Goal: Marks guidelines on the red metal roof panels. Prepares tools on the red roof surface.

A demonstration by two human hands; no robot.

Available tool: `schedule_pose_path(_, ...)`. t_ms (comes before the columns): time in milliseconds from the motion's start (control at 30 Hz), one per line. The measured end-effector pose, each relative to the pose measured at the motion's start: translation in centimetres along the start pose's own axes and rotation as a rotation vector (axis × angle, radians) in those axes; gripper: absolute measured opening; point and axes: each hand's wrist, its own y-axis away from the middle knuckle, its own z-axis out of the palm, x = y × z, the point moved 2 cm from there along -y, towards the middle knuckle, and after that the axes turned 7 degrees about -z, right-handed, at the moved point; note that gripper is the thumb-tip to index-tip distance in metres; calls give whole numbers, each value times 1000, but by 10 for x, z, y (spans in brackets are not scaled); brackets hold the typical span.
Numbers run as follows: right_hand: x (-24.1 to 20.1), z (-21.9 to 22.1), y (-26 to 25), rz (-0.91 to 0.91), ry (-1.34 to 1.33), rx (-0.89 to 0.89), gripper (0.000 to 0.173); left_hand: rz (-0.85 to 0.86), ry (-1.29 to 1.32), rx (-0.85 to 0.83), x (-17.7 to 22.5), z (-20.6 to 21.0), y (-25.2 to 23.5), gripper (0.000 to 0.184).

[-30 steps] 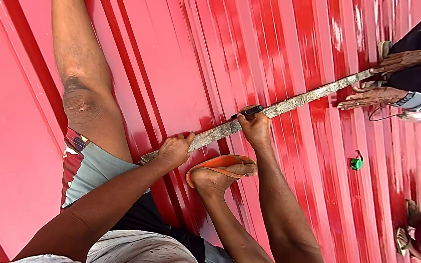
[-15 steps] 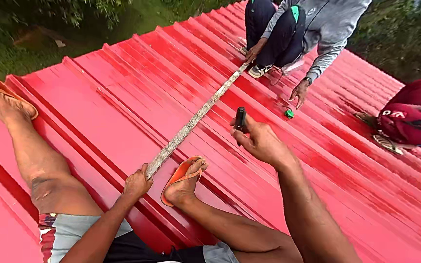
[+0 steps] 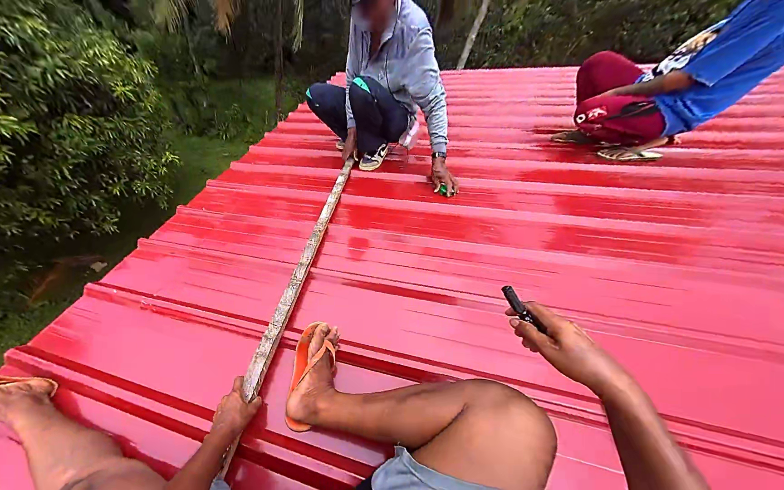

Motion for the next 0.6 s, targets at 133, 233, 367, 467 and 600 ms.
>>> schedule_pose_path(133,19,-12,26,23,-17,79,33,3,-14,39,-5,0,5,78)
schedule_pose_path(233,19,-19,27,24,-61,128,33,15,-38,76,-10,-9,21,74)
schedule_pose_path(367,9,-22,3,-42,-125,150,31,57,-54,149,-4,-50,45,72)
schedule_pose_path(467,-6,-17,-24,-69,-192,118,30,68,-97,192,3,-95,76,70)
schedule_pose_path(600,-44,19,-76,65,-567,-37,15,54,-122,275,-5,-143,137,67)
